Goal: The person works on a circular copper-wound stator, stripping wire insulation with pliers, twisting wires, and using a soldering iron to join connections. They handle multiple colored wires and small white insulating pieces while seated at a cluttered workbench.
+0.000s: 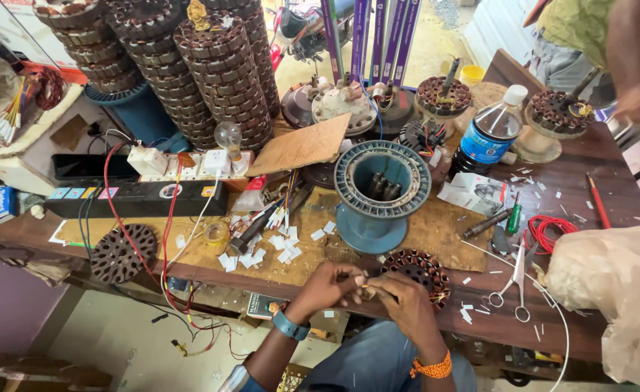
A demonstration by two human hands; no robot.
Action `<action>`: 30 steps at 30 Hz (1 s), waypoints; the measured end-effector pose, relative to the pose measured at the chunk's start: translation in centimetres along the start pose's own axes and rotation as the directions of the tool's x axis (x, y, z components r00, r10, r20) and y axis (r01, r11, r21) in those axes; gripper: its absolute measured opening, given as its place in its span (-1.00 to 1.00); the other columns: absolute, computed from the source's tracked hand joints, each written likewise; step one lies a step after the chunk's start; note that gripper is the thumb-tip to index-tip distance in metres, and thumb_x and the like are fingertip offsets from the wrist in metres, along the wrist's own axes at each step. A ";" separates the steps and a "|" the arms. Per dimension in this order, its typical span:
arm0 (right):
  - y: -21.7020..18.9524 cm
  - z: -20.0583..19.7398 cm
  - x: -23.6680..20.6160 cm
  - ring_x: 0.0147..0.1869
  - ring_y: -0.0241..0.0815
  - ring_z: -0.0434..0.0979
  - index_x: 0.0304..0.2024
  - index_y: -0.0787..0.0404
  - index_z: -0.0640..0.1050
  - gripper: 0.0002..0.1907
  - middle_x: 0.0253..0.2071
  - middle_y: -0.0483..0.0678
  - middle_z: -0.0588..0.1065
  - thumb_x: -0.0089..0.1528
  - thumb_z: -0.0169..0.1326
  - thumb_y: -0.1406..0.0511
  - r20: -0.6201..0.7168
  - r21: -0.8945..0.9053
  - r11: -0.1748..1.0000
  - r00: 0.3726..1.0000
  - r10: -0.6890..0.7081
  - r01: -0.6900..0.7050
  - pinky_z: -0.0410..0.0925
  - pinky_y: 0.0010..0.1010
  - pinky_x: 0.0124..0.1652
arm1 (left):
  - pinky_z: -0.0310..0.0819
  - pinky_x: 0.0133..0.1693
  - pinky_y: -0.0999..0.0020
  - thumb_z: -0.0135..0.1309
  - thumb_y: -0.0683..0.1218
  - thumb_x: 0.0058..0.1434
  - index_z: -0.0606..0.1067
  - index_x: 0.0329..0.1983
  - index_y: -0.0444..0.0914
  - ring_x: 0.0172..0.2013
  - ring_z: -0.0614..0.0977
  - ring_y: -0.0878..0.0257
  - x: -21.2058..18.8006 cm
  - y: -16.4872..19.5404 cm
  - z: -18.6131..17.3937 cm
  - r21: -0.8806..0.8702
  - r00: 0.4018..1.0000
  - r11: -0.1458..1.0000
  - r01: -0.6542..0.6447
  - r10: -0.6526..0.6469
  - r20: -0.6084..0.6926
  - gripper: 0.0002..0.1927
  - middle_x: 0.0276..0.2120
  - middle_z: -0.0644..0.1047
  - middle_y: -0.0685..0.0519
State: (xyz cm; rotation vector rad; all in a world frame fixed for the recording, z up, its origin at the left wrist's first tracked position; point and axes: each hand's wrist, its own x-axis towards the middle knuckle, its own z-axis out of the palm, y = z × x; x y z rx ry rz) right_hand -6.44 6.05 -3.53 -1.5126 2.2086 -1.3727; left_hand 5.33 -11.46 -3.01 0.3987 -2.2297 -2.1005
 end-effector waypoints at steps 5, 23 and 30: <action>0.4 0.0 -0.2 -0.25 -0.12 0.67 -0.20 0.27 0.67 -0.83 -0.29 0.00 0.64 0.15 0.21 0.37 -0.005 0.039 0.996 0.996 0.086 -0.085 0.47 -0.39 -0.21 | 0.54 -0.40 0.50 -0.11 0.10 0.51 0.50 -0.11 -0.23 -0.38 0.55 0.49 0.7 -0.9 0.6 -0.143 0.989 0.990 0.020 0.001 0.147 -0.67 -0.32 0.54 0.20; 2.6 -1.3 0.4 -0.31 -0.38 0.50 -0.21 0.32 0.64 -0.79 -0.42 -0.10 0.58 0.27 0.15 0.26 0.149 0.324 0.901 0.956 0.253 -0.289 0.38 -0.47 -0.27 | 0.57 -0.22 0.33 0.26 -0.22 0.17 0.65 -0.17 -0.29 -0.28 0.70 0.17 -0.3 0.2 3.5 0.326 0.725 0.802 -0.500 0.594 -0.350 -0.85 -0.27 0.66 -0.03; 1.3 -1.7 0.2 -0.37 -0.37 0.51 -0.20 0.27 0.67 -0.82 -0.42 -0.10 0.63 0.25 0.15 0.30 0.094 0.223 0.913 0.940 0.328 -0.341 0.39 -0.46 -0.33 | 0.55 -0.18 0.27 0.27 -0.15 0.24 0.66 -0.23 -0.25 -0.25 0.70 0.13 0.1 -1.0 4.0 0.385 0.707 0.801 -0.459 0.592 -0.387 -0.92 -0.29 0.67 -0.04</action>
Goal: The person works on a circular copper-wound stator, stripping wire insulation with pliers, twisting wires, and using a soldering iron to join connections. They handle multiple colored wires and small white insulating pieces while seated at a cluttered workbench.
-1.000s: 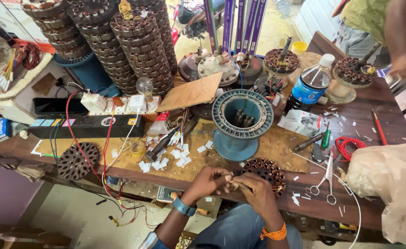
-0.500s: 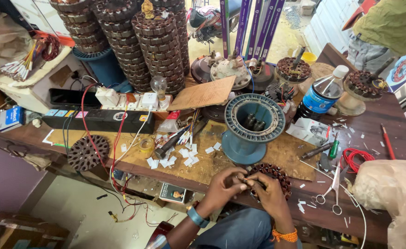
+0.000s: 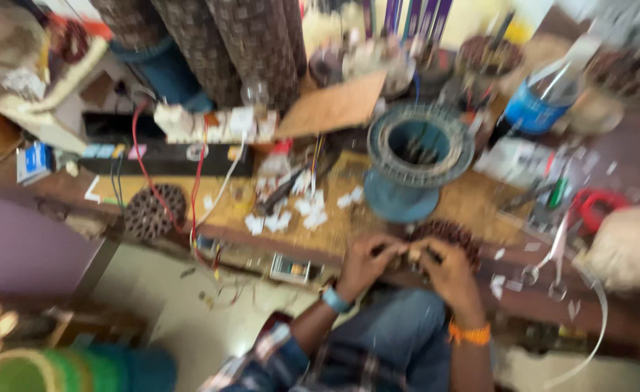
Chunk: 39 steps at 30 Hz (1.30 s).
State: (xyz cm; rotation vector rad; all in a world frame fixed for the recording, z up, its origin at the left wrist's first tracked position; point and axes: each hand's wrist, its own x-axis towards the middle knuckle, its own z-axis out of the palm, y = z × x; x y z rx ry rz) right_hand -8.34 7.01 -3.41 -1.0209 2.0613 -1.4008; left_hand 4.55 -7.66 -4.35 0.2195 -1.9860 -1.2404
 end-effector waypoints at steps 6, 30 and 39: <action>-1.3 0.8 -1.0 -0.22 -0.30 0.66 -0.17 0.31 0.65 -0.87 -0.30 -0.02 0.65 0.24 0.17 0.43 -0.039 -0.125 0.979 0.985 -0.169 0.163 0.45 -0.45 -0.17 | 0.48 -0.31 0.33 0.23 -0.14 0.24 0.62 -0.27 -0.30 -0.34 0.64 0.20 -1.6 -1.3 -0.3 0.074 0.999 0.996 0.044 -0.044 0.005 -0.89 -0.32 0.64 -0.04; -0.6 0.3 -0.2 -0.32 -0.38 0.48 -0.17 0.34 0.65 -0.86 -0.39 -0.05 0.62 0.28 0.19 0.37 0.043 -0.068 0.998 0.999 -0.012 0.015 0.37 -0.47 -0.29 | 0.58 -0.21 0.32 0.19 -0.25 0.25 0.61 -0.15 -0.27 -0.28 0.70 0.17 0.6 -0.1 -2.4 0.012 0.980 0.998 -0.064 0.060 0.189 -0.88 -0.28 0.64 0.00; -0.7 -0.3 -0.6 -0.40 -0.37 0.47 -0.19 0.33 0.68 -0.87 -0.41 -0.08 0.64 0.24 0.23 0.39 0.019 -0.084 0.996 1.000 0.007 -0.005 0.34 -0.49 -0.37 | 0.48 -0.50 0.45 0.05 -0.09 0.38 0.49 -0.17 -0.24 -0.51 0.64 0.36 1.6 -1.7 -6.1 -0.323 0.919 0.897 0.303 -0.364 -0.150 -0.89 -0.47 0.59 0.04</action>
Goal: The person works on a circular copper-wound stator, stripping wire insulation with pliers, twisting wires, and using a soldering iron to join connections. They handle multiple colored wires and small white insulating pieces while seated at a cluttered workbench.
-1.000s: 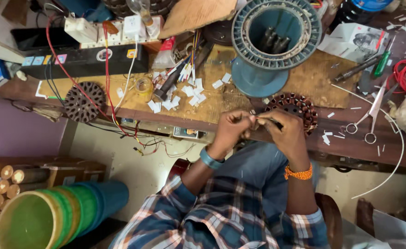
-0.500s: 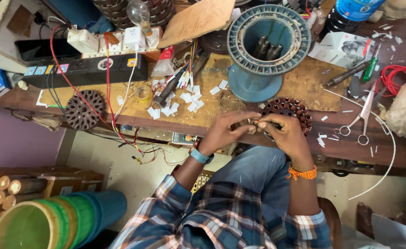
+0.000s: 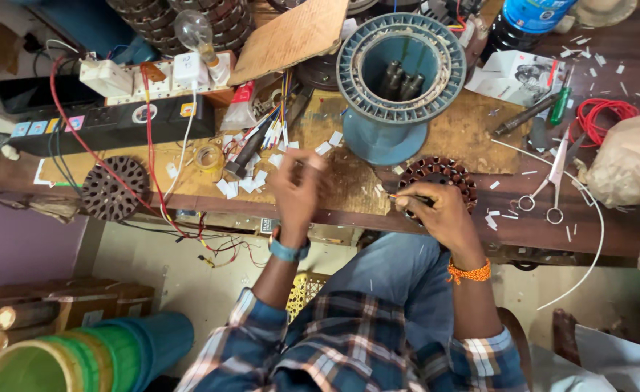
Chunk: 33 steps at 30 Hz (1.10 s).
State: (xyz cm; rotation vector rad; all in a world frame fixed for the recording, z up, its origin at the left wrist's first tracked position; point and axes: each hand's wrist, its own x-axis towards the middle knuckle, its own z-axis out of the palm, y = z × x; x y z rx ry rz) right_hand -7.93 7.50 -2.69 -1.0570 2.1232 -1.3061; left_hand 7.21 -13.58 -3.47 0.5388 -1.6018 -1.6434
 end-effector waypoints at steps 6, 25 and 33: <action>0.0 0.4 0.1 -0.43 -0.40 0.44 -0.19 0.26 0.69 -0.87 -0.41 -0.07 0.62 0.21 0.22 0.39 -0.055 0.081 0.997 0.998 0.016 -0.011 0.32 -0.46 -0.43 | 0.40 -0.45 0.34 0.16 -0.03 0.30 0.55 -0.39 -0.30 -0.53 0.60 0.29 -2.3 0.5 4.6 0.297 0.951 0.945 -0.135 0.040 0.305 -0.75 -0.54 0.60 -0.01; -1.8 1.2 0.0 -0.32 -0.29 0.61 -0.17 0.28 0.68 -0.85 -0.32 -0.02 0.66 0.22 0.24 0.37 -0.132 0.019 0.997 0.989 -0.072 0.075 0.44 -0.44 -0.27 | 0.26 -0.57 0.57 -0.07 0.06 0.47 0.40 -0.23 -0.19 -0.55 0.35 0.51 -2.1 -1.3 5.7 0.016 0.786 0.915 0.403 -0.355 0.506 -0.75 -0.51 0.38 0.24; -2.4 1.4 -0.2 -0.23 -0.15 0.65 -0.21 0.26 0.65 -0.86 -0.30 0.00 0.61 0.16 0.24 0.39 -0.136 -0.051 0.967 0.957 -0.256 0.251 0.46 -0.37 -0.21 | 0.15 -0.59 0.54 0.00 -0.04 0.43 0.41 -0.28 -0.23 -0.58 0.33 0.47 -1.8 0.8 4.8 -0.049 0.724 0.872 0.487 -0.372 0.581 -0.80 -0.54 0.40 0.17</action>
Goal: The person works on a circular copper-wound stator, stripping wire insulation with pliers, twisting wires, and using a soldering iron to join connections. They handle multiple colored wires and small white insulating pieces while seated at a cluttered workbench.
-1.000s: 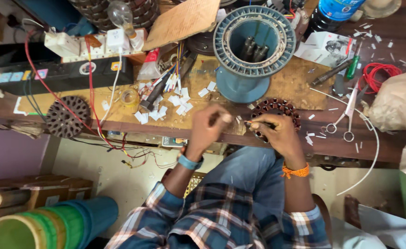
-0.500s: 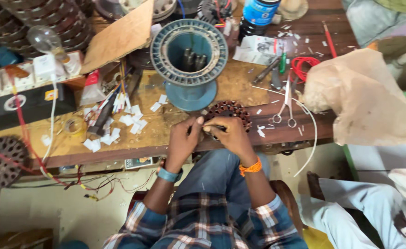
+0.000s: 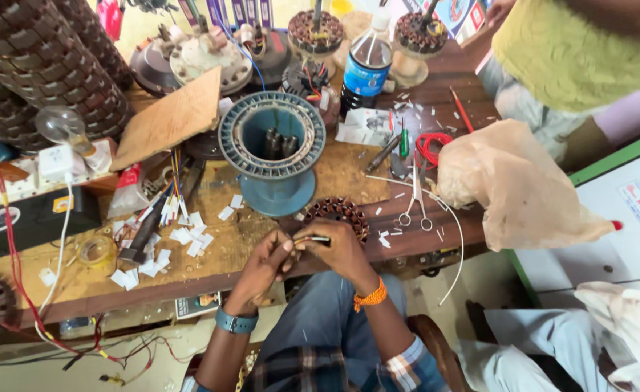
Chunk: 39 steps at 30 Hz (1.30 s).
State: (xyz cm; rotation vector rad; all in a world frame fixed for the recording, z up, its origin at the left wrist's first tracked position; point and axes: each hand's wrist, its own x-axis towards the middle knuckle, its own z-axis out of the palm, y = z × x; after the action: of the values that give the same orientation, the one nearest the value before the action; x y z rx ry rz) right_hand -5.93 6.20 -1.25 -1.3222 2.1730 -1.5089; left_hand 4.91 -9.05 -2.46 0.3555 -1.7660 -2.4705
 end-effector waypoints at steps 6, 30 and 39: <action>0.2 0.1 -0.1 -0.19 0.01 0.53 -0.32 0.24 0.59 -0.88 -0.35 -0.02 0.54 0.17 0.24 0.32 0.002 -0.246 0.949 0.979 -0.202 0.196 0.37 -0.22 -0.13 | 0.32 -0.56 0.52 0.04 -0.11 0.38 0.46 -0.30 -0.27 -0.56 0.49 0.44 -0.5 1.3 0.2 0.187 0.991 0.975 -0.122 0.131 -0.040 -0.85 -0.49 0.54 0.14; 1.1 0.5 -0.4 -0.29 -0.11 0.58 -0.36 0.17 0.64 -0.89 -0.39 -0.12 0.60 0.09 0.28 0.29 0.033 -0.365 0.901 0.970 -0.241 0.236 0.36 -0.25 -0.21 | 0.51 -0.41 0.35 0.19 -0.09 0.27 0.44 -0.06 -0.27 -0.44 0.63 0.31 -1.9 1.4 -1.1 0.489 0.975 0.845 -0.218 0.209 0.074 -0.74 -0.37 0.58 0.03; 0.7 0.3 -0.7 -0.27 -0.11 0.58 -0.38 0.19 0.64 -0.89 -0.38 -0.09 0.60 0.07 0.28 0.30 0.008 -0.372 0.914 0.985 -0.172 0.162 0.37 -0.25 -0.20 | 0.41 -0.31 0.15 0.05 -0.04 0.40 0.54 -0.27 -0.37 -0.43 0.54 0.04 -1.1 -0.1 0.0 0.660 0.909 0.683 -0.313 0.418 -0.001 -0.72 -0.44 0.52 -0.18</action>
State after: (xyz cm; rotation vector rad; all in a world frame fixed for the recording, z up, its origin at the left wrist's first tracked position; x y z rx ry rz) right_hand -5.73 6.57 -2.22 -1.6481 2.5093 -1.2052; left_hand 5.98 -8.81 -2.37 0.1852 -2.3035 -1.4570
